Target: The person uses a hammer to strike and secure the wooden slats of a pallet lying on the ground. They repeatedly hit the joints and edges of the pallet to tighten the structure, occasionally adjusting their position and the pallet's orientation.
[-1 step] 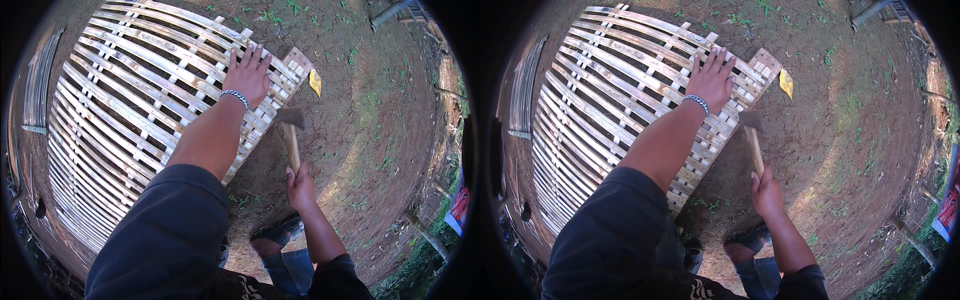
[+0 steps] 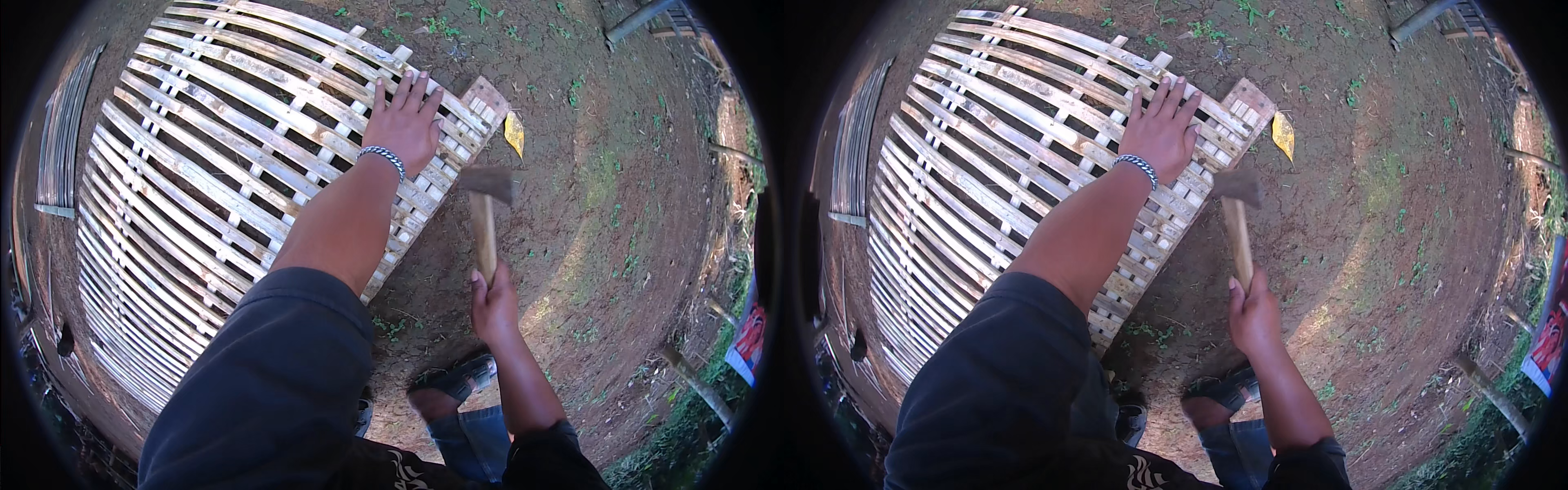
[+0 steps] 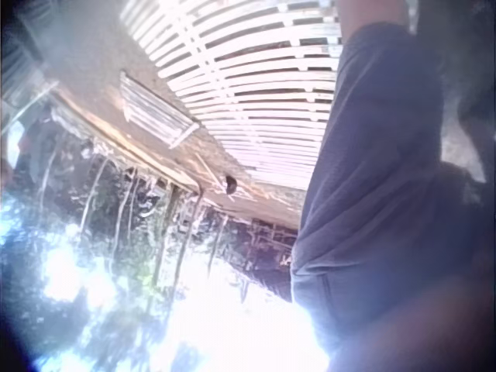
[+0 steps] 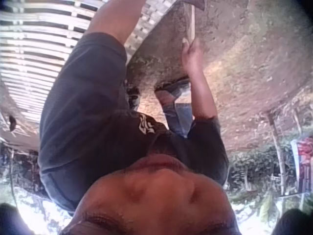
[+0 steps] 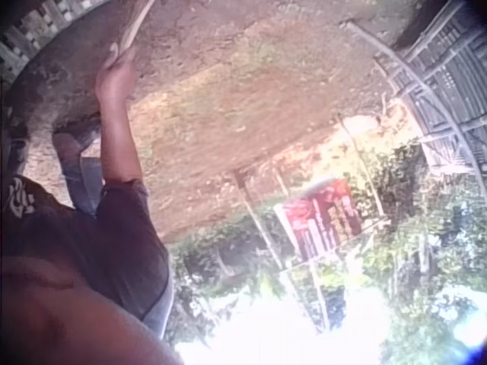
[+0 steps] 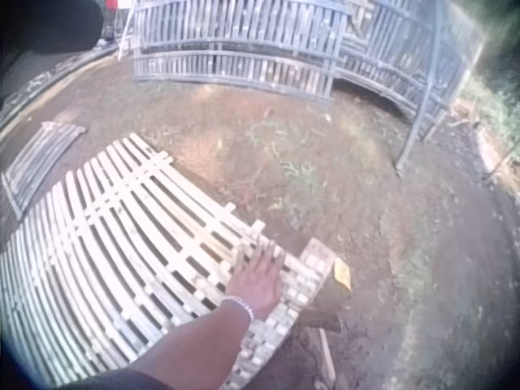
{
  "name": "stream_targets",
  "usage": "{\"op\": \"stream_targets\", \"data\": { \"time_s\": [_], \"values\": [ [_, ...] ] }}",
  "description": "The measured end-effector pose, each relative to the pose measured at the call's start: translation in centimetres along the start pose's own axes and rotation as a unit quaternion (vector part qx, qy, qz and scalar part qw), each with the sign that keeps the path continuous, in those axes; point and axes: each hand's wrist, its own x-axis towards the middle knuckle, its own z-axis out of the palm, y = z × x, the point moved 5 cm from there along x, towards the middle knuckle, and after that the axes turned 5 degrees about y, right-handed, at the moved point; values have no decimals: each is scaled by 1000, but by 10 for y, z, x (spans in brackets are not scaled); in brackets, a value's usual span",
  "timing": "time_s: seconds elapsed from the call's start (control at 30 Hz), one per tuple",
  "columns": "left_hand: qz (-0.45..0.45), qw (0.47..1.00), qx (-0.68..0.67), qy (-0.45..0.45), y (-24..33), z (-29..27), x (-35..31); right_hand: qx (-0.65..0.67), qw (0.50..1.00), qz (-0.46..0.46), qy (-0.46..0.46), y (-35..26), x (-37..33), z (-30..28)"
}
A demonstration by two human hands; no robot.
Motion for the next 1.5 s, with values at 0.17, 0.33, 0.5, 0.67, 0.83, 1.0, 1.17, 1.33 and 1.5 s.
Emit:
{"op": "stream_targets", "data": {
  "time_s": [0.17,0.33,0.5,0.67,0.83,1.0,1.17,1.33,1.5],
  "values": [
    [0,1000,-11,2,1,-2,0,182,973,20,141,-1,-2,-7],
    [-3,1000,-9,-7,0,0,-1,-78,994,-19,-77,-1,-7,20],
    [0,1000,-15,-6,4,0,1,130,985,-5,112,3,-19,9],
    [-6,1000,-5,-6,-4,-3,-1,-12,999,-16,26,-3,-2,9],
    [0,1000,-23,6,3,-1,0,-51,995,-51,70,28,-1,13],
    [-2,1000,0,-1,-5,-7,-2,-19,995,-62,78,18,0,5],
    [0,1000,-4,-25,0,-6,-1,-178,982,-23,-55,19,11,16],
    [73,994,-8,-76,-10,-12,9,-102,972,-209,-20,-22,-5,-6],
    [104,993,10,-61,-26,-14,8,-84,884,-459,-12,-71,6,-25]
  ]
}}
